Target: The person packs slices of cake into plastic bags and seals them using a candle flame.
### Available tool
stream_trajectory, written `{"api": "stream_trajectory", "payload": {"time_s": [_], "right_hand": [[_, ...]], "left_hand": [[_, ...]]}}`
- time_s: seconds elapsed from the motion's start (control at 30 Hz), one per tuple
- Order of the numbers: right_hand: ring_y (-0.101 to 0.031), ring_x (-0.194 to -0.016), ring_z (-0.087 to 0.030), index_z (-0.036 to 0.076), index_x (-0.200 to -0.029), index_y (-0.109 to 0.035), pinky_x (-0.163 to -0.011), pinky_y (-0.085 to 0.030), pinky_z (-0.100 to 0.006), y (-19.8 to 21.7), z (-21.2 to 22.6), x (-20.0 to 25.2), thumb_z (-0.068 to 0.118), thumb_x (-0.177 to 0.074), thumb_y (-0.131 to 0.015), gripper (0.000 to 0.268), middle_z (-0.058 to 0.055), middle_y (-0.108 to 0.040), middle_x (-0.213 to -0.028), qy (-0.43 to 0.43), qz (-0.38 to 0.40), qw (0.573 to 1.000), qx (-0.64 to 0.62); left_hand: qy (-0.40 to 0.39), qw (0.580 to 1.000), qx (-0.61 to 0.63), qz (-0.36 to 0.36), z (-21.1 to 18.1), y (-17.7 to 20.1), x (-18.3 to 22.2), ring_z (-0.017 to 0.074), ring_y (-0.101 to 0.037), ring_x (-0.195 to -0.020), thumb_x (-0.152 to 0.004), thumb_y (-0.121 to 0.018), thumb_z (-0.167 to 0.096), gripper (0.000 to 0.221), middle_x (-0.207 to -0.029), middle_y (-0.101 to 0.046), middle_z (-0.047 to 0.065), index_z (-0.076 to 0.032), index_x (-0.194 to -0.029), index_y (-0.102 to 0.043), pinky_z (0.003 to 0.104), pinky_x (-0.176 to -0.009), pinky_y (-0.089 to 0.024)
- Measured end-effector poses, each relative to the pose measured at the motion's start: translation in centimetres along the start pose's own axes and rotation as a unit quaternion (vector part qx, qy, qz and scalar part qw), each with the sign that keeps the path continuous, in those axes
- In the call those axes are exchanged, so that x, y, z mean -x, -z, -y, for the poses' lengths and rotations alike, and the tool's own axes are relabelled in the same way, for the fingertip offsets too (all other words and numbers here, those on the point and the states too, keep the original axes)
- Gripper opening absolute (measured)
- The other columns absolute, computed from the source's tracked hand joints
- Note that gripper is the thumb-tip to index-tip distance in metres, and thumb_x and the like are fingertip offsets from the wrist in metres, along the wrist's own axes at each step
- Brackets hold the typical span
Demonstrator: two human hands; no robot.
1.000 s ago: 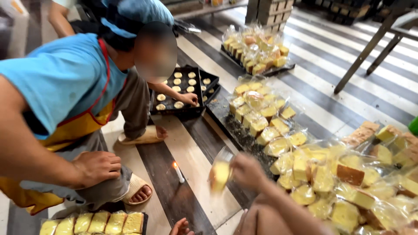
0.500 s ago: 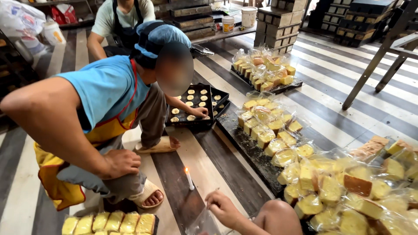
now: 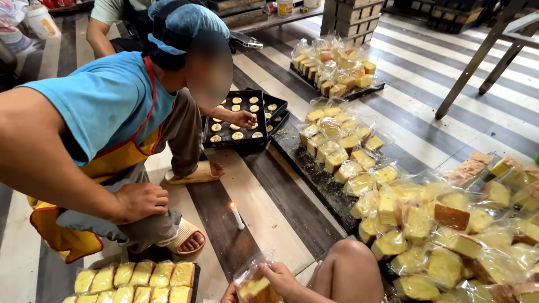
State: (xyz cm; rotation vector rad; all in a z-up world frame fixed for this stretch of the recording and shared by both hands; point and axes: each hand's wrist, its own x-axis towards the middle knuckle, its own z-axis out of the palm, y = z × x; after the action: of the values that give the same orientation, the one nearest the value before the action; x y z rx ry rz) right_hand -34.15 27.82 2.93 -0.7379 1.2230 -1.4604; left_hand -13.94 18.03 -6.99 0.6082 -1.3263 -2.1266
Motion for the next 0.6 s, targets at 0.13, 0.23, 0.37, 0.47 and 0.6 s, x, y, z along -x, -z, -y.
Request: {"api": "stream_trajectory", "payload": {"time_s": [0.13,0.23,0.37,0.47,0.6], "right_hand": [[-0.070,-0.090,-0.013,-0.002,-0.103,-0.075,-0.086,-0.056,-0.030,-1.0,1.0,-0.1,0.032,-0.109,-0.053,0.040,-0.006,-0.076,-0.094,0.016,-0.013,0.998,0.059],[-0.071,-0.093,-0.013,-0.001,-0.107,-0.073,-0.089,-0.056,-0.029,-1.2,-0.4,-0.7,0.031,-0.110,-0.049,0.040,-0.006,-0.076,-0.097,0.046,-0.017,0.997,0.053],[-0.071,-0.093,-0.014,0.000,-0.112,-0.072,-0.090,-0.055,-0.029,-1.9,1.1,-0.2,0.031,-0.109,-0.046,0.040,-0.006,-0.076,-0.098,0.026,-0.014,1.000,0.000],[-0.072,-0.093,-0.015,0.000,-0.112,-0.071,-0.090,-0.056,-0.029,-1.9,1.2,-0.3,0.031,-0.110,-0.042,0.043,-0.007,-0.076,-0.098,0.038,-0.001,0.999,0.001],[-0.072,-0.089,-0.017,-0.002,-0.107,-0.070,-0.085,-0.056,-0.031,-1.2,-0.7,-1.1,0.031,-0.111,-0.042,0.043,-0.007,-0.075,-0.094,0.031,-0.018,0.999,-0.021]], "left_hand": [[0.038,0.990,-0.063,-0.120,4.1,3.2,-3.9,0.0268,-0.047,-0.061,-0.091,-0.078,-0.003,0.030,-0.083,-0.067,0.025,0.006,-0.119,-0.073,0.040,-0.059,-0.034],[-0.058,0.990,-0.093,-0.089,-0.3,1.8,-3.3,0.0130,-0.071,-0.086,-0.091,-0.073,-0.006,0.018,-0.094,-0.079,0.013,0.002,-0.106,-0.076,0.026,-0.078,-0.055],[-0.049,0.993,-0.041,-0.100,-1.6,1.5,-2.2,0.0104,-0.073,-0.092,-0.085,-0.070,-0.010,0.025,-0.102,-0.078,0.006,-0.002,-0.109,-0.074,0.025,-0.080,-0.060],[-0.150,0.976,-0.130,-0.085,-0.7,2.9,-2.0,0.0099,-0.063,-0.079,-0.098,-0.072,-0.009,0.017,-0.091,-0.077,0.013,0.005,-0.106,-0.079,0.021,-0.071,-0.051],[-0.083,0.977,0.010,-0.197,-2.4,1.5,-1.5,0.0185,-0.071,-0.068,-0.091,-0.069,-0.007,0.013,-0.082,-0.078,0.015,0.003,-0.096,-0.073,0.030,-0.060,-0.057]]}}
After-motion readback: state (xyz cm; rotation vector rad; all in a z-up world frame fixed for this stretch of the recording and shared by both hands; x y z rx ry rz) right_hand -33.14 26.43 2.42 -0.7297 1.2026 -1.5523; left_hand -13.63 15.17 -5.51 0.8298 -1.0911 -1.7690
